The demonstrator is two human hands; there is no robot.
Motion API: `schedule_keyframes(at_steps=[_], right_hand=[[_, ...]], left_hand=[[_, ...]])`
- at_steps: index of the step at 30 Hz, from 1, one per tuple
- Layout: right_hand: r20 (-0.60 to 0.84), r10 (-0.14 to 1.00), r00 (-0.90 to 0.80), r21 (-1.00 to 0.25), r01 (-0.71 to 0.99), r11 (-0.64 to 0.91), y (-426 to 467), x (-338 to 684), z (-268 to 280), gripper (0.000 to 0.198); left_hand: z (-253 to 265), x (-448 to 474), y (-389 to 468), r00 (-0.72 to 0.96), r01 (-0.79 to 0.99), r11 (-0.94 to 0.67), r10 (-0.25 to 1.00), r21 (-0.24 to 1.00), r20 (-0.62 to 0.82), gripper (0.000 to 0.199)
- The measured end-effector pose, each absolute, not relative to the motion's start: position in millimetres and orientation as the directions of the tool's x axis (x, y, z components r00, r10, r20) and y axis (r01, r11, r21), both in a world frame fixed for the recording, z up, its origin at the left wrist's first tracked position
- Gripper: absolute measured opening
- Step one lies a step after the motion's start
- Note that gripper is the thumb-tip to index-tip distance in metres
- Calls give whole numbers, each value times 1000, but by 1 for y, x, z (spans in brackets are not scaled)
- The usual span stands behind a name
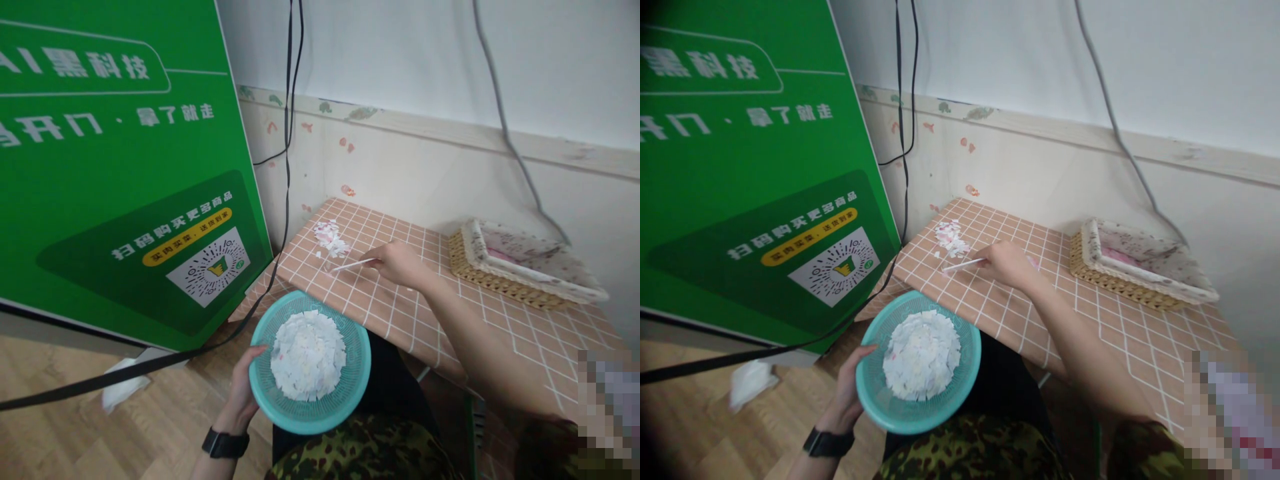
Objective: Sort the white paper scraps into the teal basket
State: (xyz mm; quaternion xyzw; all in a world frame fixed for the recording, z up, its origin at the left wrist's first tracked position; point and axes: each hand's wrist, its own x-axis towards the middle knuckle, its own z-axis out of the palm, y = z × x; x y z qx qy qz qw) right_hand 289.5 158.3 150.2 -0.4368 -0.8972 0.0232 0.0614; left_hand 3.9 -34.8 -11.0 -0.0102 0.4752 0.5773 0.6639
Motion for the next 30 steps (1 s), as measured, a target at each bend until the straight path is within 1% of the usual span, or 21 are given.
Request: schedule_keyframes(at_steps=[4,8,11,15,18,21,25,30], right_hand=[[95,730,-677,-140,717,683,176,295,163,27],[129,721,-681,-189,697,692,191,288,155,29],[94,727,-680,-191,704,684,197,290,151,27],[35,701,-713,-259,671,695,204,299,155,22],[102,734,-672,-296,684,667,208,297,154,23],[134,749,-649,-282,699,657,210,289,149,25],[54,736,-674,-282,697,659,216,287,147,26],[-58,686,-725,-384,651,655,222,294,154,20]], left_hand=[[-10,6,-35,-108,-781,349,741,518,-662,9],[-7,7,-34,-94,-761,372,748,531,-658,9],[-5,8,-35,-97,-764,361,755,535,-649,9],[-2,9,-36,-100,-767,365,744,528,-660,11],[-1,10,-36,-100,-765,368,742,529,-662,10],[-2,10,-36,-105,-771,359,742,526,-662,9],[-5,9,-36,-96,-770,365,745,524,-660,10],[-5,9,-35,-73,-766,385,744,515,-664,14]])
